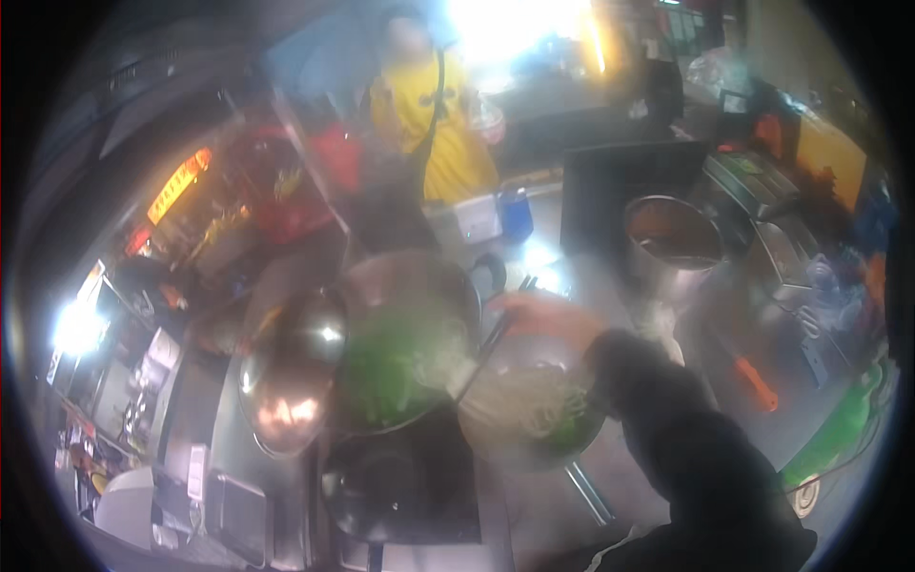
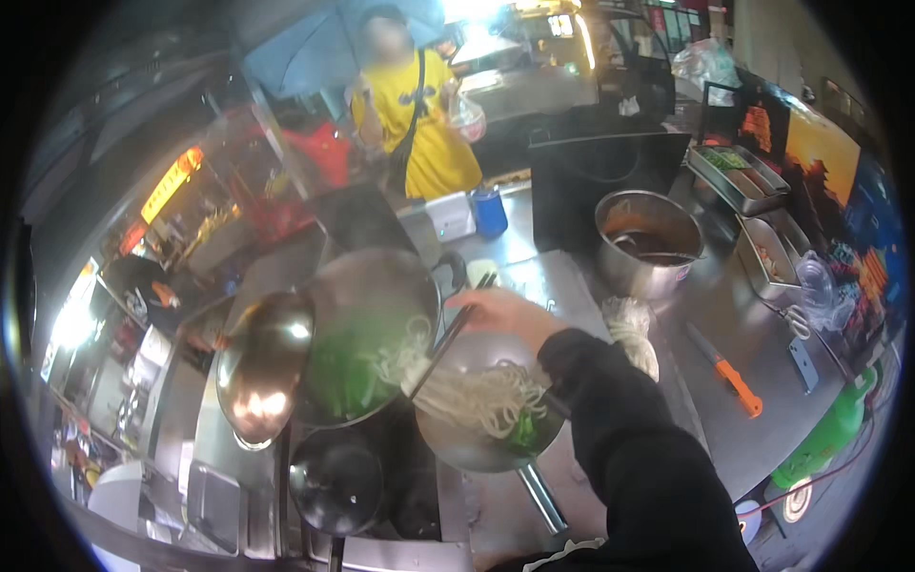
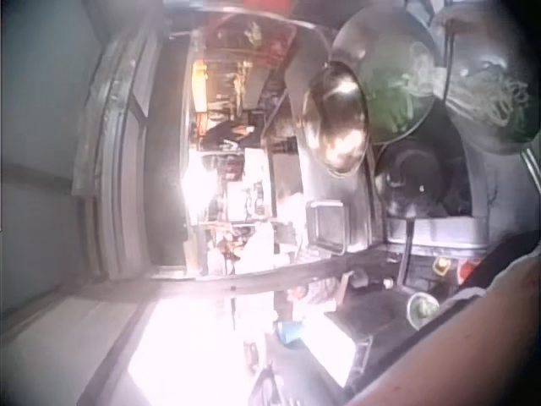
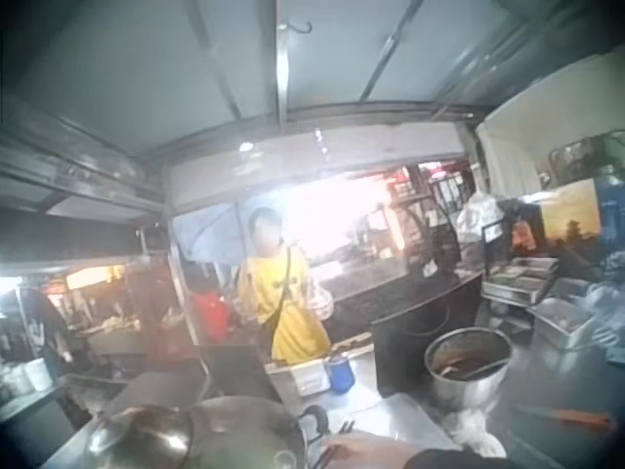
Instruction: Cooking noodles and vegetables in a pan over a burner at a street food stall.
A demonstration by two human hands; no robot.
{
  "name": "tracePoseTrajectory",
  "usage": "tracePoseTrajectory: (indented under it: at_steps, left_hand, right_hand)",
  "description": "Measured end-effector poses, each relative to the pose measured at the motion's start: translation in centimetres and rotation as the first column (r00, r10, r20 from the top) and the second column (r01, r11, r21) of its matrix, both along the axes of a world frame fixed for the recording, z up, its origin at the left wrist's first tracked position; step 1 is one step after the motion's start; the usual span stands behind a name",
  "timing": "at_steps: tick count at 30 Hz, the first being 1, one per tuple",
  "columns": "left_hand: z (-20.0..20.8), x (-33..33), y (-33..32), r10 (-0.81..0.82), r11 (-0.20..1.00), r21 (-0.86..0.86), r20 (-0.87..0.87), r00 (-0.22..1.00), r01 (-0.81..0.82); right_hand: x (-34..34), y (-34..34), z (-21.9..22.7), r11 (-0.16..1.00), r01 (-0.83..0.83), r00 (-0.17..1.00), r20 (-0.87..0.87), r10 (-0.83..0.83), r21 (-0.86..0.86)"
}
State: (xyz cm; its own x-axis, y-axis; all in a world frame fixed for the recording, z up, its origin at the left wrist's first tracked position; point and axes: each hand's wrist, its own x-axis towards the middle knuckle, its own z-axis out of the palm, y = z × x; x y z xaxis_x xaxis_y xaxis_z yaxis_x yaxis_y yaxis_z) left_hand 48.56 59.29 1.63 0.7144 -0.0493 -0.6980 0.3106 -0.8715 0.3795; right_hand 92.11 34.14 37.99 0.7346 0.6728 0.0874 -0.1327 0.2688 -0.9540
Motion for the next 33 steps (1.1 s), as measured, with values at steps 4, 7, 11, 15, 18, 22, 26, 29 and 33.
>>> tracePoseTrajectory:
  at_steps: [4, 7, 11, 15, 18, 22, 26, 29, 33]
  left_hand:
    - [2.6, 0.3, 2.6, -0.125, 0.983, 0.141, 0.072, 0.989, 0.114]
    - [3.3, -3.9, 2.8, -0.129, 0.974, 0.196, 0.083, 0.988, 0.111]
    - [1.3, -16.1, -1.1, 0.009, 0.982, 0.187, 0.069, 0.998, -0.022]
    - [-5.4, -25.8, -5.6, 0.660, 0.746, -0.279, 0.183, 0.729, -0.605]
    - [-6.3, -24.8, -7.0, 0.355, 0.926, 0.076, 0.158, 0.922, -0.370]
    - [-5.6, -26.0, -8.4, 0.281, 0.903, 0.179, 0.445, 0.850, -0.392]
    - [-7.4, -26.9, -9.4, 0.926, 0.319, -0.133, -0.165, 0.338, -0.938]
    - [-6.5, -25.4, -9.6, 0.966, 0.070, -0.187, -0.233, 0.113, -0.980]
    - [-5.5, -26.3, -9.3, 0.961, -0.082, -0.197, -0.275, -0.025, -0.977]
  right_hand:
    - [-0.7, -2.2, 0.6, 0.991, 0.114, 0.993, 0.020, -0.116, 0.075]
    - [1.8, -3.3, 3.3, 0.987, 0.039, 0.996, -0.081, -0.026, 0.158]
    - [-0.2, -4.4, 5.1, 0.938, 0.160, 0.685, 0.649, -0.330, 0.308]
    - [2.0, -11.9, 5.5, 0.961, 0.107, 0.994, -0.051, -0.097, 0.256]
    - [0.3, -14.9, 5.2, 0.959, 0.250, 0.968, 0.070, -0.242, -0.132]
    - [-1.1, -10.6, 10.1, 0.787, 0.360, 0.916, 0.349, -0.198, -0.501]
    - [0.6, -3.0, 15.6, 0.910, 0.337, 0.882, 0.418, -0.215, -0.242]
    - [3.5, 4.2, 12.8, 0.883, 0.292, 0.864, 0.497, -0.078, -0.368]
    - [5.4, 13.4, 5.4, 0.865, 0.099, 0.931, 0.353, 0.095, -0.492]
